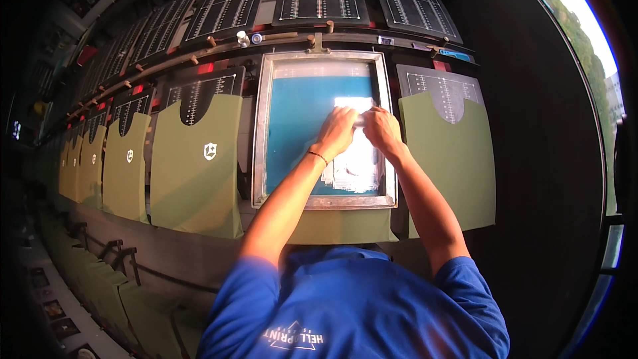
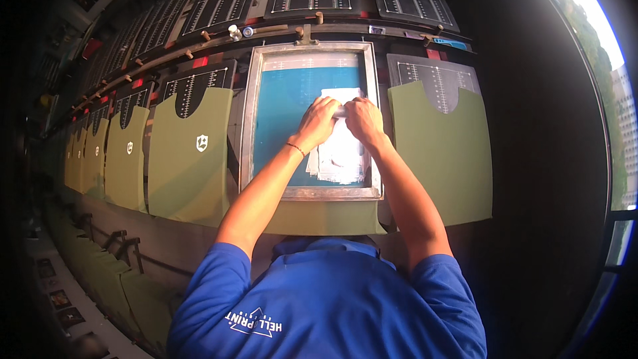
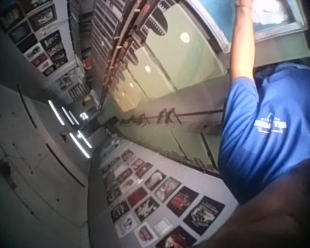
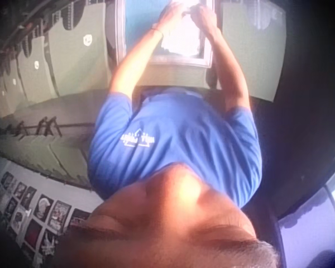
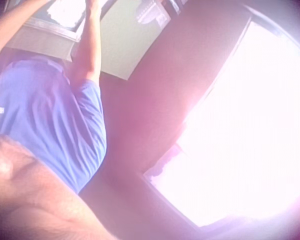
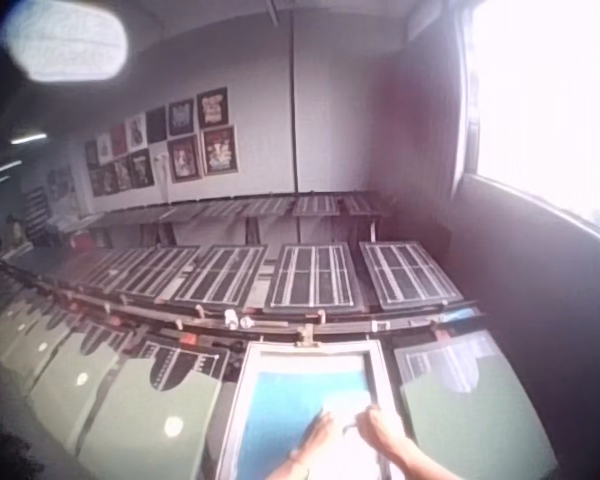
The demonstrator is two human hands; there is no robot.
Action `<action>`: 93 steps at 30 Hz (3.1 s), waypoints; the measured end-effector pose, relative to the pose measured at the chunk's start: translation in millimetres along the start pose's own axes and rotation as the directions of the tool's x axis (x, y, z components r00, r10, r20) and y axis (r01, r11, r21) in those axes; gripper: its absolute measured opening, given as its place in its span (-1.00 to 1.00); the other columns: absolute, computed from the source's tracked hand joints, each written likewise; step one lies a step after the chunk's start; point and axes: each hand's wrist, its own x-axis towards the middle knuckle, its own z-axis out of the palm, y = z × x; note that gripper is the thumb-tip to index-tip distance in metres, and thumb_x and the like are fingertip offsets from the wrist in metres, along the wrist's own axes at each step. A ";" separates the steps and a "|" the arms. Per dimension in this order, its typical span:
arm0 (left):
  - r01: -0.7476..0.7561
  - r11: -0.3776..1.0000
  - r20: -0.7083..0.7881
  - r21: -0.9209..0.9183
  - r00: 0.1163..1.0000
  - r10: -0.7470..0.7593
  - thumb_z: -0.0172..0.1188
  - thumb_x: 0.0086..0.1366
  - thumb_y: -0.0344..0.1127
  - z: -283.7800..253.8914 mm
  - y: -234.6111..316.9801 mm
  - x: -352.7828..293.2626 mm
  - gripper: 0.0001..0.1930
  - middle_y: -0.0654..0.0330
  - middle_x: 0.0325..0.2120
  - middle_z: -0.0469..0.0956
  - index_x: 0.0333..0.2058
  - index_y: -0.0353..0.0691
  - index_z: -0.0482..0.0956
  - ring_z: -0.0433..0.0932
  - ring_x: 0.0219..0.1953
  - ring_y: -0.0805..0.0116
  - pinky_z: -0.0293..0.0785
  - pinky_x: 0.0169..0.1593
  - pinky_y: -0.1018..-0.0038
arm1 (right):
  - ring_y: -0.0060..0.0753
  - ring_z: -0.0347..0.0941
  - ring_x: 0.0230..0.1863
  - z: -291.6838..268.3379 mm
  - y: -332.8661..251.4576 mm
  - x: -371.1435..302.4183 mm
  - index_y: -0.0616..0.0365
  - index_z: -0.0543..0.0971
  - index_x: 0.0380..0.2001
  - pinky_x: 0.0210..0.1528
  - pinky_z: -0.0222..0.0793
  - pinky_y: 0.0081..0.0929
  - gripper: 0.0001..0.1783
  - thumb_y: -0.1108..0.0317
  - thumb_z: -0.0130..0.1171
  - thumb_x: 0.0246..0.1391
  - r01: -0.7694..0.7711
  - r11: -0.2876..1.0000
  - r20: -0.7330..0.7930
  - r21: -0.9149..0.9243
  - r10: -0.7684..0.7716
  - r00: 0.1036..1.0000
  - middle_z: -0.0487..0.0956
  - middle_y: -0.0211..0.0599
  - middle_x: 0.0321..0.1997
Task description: The person uses a squeegee to spread white ink across a screen printing frame placed over a garment. They repeatedly pull the ink from the top to the bottom of the frame to ensure even coverage on the fabric below.
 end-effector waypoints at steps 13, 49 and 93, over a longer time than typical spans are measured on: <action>0.044 0.999 -0.060 -0.011 0.997 -0.045 0.07 0.10 -0.63 17.0 54.8 -120.7 -0.67 0.03 -0.12 0.53 -0.12 -0.37 0.51 0.48 -0.01 0.05 0.44 0.09 0.24 | -0.10 0.51 -0.18 21.4 -46.1 -121.3 0.20 0.64 -0.33 -0.12 0.48 -0.25 -0.77 0.57 0.15 -0.14 -0.069 0.990 -0.023 0.121 0.072 0.997 0.61 -0.20 -0.26; 0.075 0.996 -0.009 -0.046 0.997 -0.076 0.09 0.04 -0.68 2.6 -1.4 -0.9 -0.64 0.00 -0.14 0.55 -0.13 -0.32 0.51 0.46 -0.05 -0.07 0.41 0.07 0.19 | 0.05 0.61 -0.32 10.9 3.3 10.0 0.23 0.65 -0.54 -0.26 0.51 -0.12 -0.87 0.51 0.11 -0.12 0.024 0.999 -0.044 0.036 -0.023 0.999 0.63 0.01 -0.43; 0.823 0.329 0.084 -0.463 0.410 -0.908 -0.17 0.50 0.14 -77.9 -98.9 -247.4 -0.30 -0.11 0.22 0.39 0.21 -0.49 0.35 0.33 0.29 0.10 0.19 0.33 0.32 | -0.35 0.41 0.11 92.6 28.9 -207.7 0.39 0.43 0.18 0.23 0.24 -0.44 -0.45 0.10 -0.11 0.42 -0.381 0.283 0.105 0.880 0.667 0.737 0.53 -0.15 0.08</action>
